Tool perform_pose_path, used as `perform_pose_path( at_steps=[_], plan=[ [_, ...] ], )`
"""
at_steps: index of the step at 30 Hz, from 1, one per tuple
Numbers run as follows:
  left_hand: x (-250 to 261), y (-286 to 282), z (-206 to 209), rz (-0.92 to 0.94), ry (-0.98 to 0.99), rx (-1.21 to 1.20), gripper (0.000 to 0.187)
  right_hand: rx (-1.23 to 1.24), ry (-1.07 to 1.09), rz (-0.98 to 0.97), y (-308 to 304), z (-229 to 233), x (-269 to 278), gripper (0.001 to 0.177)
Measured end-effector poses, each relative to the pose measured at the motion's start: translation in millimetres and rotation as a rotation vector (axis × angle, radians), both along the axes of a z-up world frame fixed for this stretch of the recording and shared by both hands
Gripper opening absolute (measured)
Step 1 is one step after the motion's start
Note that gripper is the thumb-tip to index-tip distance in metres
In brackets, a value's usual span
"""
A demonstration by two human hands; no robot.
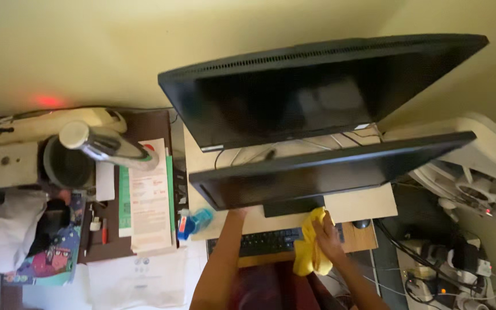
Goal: The person cleans a computer monitor and the surrounding desk area using a yellow cloth. They wipe the screen, the monitor's frame, the desk surface, and the keyboard. The person also sprays a cleaning solution onto the cloth before wiping.
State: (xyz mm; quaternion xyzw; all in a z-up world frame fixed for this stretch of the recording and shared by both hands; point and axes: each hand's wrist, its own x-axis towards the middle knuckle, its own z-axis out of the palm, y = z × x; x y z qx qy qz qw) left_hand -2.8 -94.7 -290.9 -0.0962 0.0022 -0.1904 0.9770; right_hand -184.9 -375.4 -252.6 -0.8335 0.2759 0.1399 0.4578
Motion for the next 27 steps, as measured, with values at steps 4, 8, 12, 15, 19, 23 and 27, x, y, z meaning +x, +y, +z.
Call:
perform_pose_path(
  at_steps=[4,8,12,15,19,23,27],
  plan=[
    [-1.2,-6.8,22.3,-0.100,0.021,-0.084,0.040,-0.384,-0.694,0.547,-6.1,0.2,9.8,0.041],
    [-28.8,-16.4,34.6,-0.191,0.176,-0.087,0.044,-0.239,-0.329,0.353,9.2,31.9,25.9,0.045],
    [-82.3,-3.1,19.1,-0.157,0.583,0.129,0.041,-0.210,-0.374,0.231,27.5,81.2,44.4,0.033],
    [-147.3,23.9,-1.1,-0.136,0.693,0.746,0.041,-0.208,-0.444,0.294,37.2,102.7,51.6,0.030],
    [-209.4,80.0,22.0,0.285,0.701,2.097,0.050,-0.186,-0.648,0.412,49.6,112.1,44.9,0.034],
    [-179.1,117.2,96.7,0.862,0.152,2.278,0.086,-0.342,-0.837,0.526,74.4,115.3,37.3,0.033],
    [-129.4,124.5,141.3,0.768,0.061,2.078,0.060,-0.358,-0.573,0.580,103.2,130.9,24.6,0.039]
  ],
)
